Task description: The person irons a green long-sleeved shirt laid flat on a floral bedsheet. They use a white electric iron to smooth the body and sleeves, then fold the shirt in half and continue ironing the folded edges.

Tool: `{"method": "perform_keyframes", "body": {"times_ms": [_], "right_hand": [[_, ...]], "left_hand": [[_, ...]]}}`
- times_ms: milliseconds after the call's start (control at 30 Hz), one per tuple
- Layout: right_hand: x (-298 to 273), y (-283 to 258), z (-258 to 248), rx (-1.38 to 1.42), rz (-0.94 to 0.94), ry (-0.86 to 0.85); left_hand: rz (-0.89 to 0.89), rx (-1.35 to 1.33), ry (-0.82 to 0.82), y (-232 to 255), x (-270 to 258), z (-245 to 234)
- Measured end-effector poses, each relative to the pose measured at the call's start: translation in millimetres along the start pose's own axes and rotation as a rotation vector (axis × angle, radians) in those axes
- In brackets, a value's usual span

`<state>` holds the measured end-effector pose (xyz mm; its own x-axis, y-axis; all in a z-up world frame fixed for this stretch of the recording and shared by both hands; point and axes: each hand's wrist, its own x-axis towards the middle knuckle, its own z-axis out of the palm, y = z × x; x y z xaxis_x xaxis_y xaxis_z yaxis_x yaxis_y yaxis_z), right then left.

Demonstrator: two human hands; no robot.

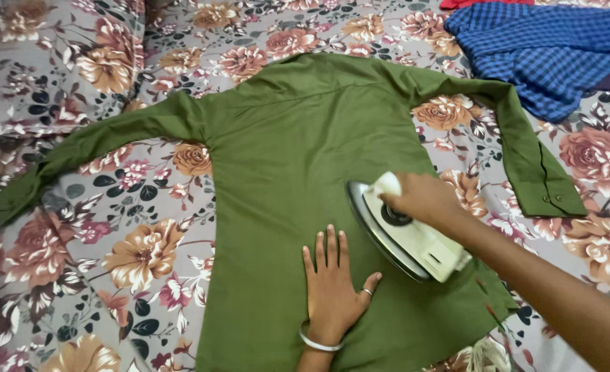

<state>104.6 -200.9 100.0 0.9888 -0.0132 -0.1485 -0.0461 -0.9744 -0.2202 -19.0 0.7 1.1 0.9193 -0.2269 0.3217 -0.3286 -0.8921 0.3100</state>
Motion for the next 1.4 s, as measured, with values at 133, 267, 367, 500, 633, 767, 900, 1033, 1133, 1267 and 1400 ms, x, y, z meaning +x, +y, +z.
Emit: {"method": "perform_keyframes", "body": {"times_ms": [133, 267, 367, 500, 633, 767, 900, 1033, 1133, 1267, 1400], "right_hand": [[47, -13, 0, 0.1, 0.049, 0.103], [55, -5, 12, 0.066, -0.006, 0.068], [30, 7, 14, 0.059, -0.126, -0.03], [-28, 17, 12, -0.012, -0.123, -0.108], [-32, 11, 8, -0.042, -0.061, -0.093], [17, -5, 8, 0.055, 0.015, 0.003], [49, -6, 17, 0.152, -0.046, 0.061], [36, 2, 21, 0.1, -0.216, -0.047], [2, 3, 20, 0.08, -0.276, -0.057], [-28, 0, 12, -0.011, -0.193, -0.11], [-3, -12, 12, 0.003, -0.058, -0.071]], "left_hand": [[0.004, 0.013, 0.015, 1, 2, 0], [-0.013, 0.015, 0.007, 4, -5, 0], [0.001, 0.026, 0.031, 7, -13, -5], [0.005, -0.035, 0.02, 9, -23, -8], [0.006, -0.023, 0.027, 7, -23, -7], [0.014, 0.0, 0.046, 6, -19, -6], [0.008, 0.004, 0.051, 6, -21, -2], [-0.003, -0.014, 0.076, 8, -27, -3], [-0.019, -0.039, 0.066, 8, -28, -4], [-0.019, -0.063, 0.052, 8, -29, -2], [-0.038, -0.07, 0.058, 7, -28, 0]]}}
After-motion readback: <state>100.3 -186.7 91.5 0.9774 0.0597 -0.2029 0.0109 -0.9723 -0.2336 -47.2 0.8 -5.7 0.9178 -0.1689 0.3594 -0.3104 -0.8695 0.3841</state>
